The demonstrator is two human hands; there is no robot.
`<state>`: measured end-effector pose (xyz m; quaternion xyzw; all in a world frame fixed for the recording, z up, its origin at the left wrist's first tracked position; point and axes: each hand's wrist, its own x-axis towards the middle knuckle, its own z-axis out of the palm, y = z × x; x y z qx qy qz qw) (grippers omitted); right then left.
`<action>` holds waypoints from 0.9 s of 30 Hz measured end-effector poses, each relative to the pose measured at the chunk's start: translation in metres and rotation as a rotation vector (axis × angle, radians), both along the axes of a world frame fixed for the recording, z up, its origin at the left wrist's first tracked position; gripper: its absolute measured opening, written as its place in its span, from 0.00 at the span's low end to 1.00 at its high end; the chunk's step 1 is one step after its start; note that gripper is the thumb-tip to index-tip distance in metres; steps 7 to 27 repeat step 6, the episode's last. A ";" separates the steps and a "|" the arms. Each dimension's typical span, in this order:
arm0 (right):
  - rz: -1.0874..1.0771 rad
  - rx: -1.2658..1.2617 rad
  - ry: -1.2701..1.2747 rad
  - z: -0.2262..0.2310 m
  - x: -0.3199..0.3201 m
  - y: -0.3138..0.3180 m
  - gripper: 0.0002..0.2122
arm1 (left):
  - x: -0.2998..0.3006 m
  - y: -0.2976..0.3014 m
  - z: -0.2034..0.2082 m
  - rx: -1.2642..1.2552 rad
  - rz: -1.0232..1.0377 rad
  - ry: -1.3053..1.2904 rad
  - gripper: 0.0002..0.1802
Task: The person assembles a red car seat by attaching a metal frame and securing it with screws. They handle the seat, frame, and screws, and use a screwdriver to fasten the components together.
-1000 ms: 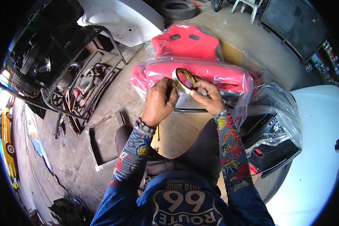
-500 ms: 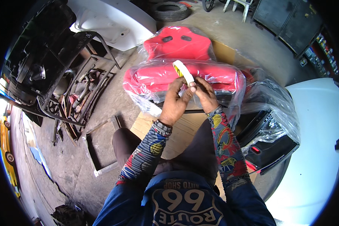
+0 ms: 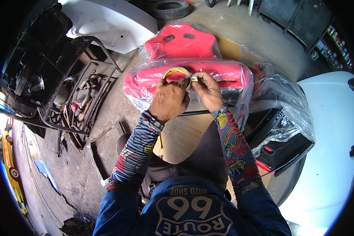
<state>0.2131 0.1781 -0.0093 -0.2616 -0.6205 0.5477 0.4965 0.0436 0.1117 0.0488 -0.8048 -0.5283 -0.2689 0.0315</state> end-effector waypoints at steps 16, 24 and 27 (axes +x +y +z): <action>-0.076 0.019 -0.096 -0.006 0.005 0.004 0.04 | -0.011 -0.007 0.001 -0.088 0.012 0.004 0.27; -0.076 0.019 -0.096 -0.006 0.005 0.004 0.04 | -0.011 -0.007 0.001 -0.088 0.012 0.004 0.27; -0.076 0.019 -0.096 -0.006 0.005 0.004 0.04 | -0.011 -0.007 0.001 -0.088 0.012 0.004 0.27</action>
